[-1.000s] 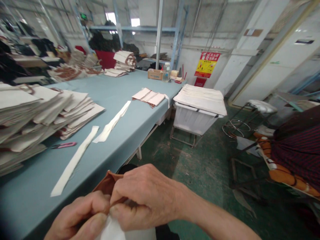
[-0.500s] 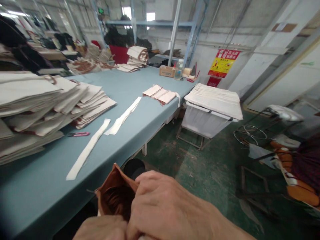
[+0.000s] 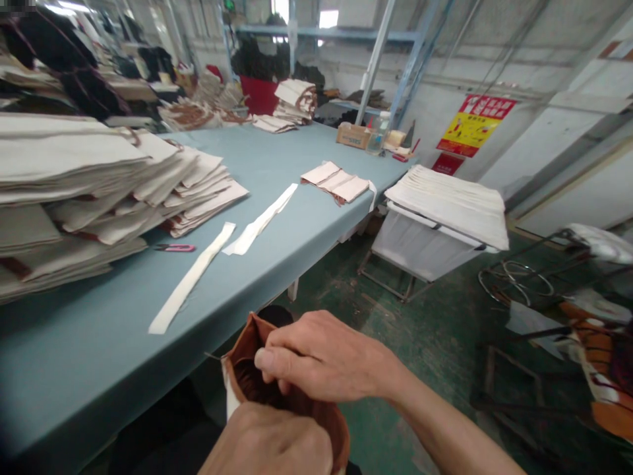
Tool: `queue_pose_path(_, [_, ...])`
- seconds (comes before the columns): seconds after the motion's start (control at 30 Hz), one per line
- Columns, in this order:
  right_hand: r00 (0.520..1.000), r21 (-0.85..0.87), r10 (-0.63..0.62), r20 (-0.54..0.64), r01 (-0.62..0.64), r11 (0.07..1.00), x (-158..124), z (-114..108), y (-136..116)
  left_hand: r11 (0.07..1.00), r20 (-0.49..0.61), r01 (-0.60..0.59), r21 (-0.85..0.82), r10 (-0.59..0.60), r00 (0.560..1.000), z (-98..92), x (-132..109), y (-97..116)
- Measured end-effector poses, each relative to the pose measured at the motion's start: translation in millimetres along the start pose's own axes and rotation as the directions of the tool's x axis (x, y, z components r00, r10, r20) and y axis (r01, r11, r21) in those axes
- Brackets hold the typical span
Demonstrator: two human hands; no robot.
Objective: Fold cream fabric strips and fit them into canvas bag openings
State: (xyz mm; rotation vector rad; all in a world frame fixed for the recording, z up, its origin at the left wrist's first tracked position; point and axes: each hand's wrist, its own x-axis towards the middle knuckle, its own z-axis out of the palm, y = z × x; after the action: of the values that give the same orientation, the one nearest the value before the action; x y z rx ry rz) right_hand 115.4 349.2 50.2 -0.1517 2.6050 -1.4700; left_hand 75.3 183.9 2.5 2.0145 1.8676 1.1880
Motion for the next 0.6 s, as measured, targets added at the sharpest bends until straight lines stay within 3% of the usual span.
queue_pose_path(0.07, [0.997, -0.077, 0.045, 0.063, -0.040, 0.996, 5.3, -4.7, -0.1, 0.994, -0.064, -0.082, 0.070, 0.086, 0.994, 2.9, 12.8, 3.0])
queue_pose_path(0.17, [0.997, -0.113, 0.040, 0.064, -0.033, 0.993, 4.1, -13.1, -4.9, 0.979, -0.170, -0.140, 0.145, 0.164, 0.972, -2.1, 26.3, 6.6])
queue_pose_path(0.33, [0.998, -0.048, -0.039, -0.039, 0.037, 0.998, -16.3, -20.5, -19.2, 0.991, -0.182, -0.072, 0.110, 0.092, 0.979, -26.1, 21.9, -7.8])
queue_pose_path(0.5, [0.992, -0.180, -0.030, -0.125, 0.007, 0.984, -21.7, -12.4, -22.1, 0.999, -0.198, -0.027, 0.036, 0.034, 0.980, -33.7, 12.7, -34.1])
queue_pose_path(0.6, [0.991, -0.273, -0.047, -0.124, 0.011, 0.962, -17.3, -7.0, -11.4, 0.995, -0.255, 0.002, 0.098, 0.023, 0.967, -31.9, 15.7, -41.5])
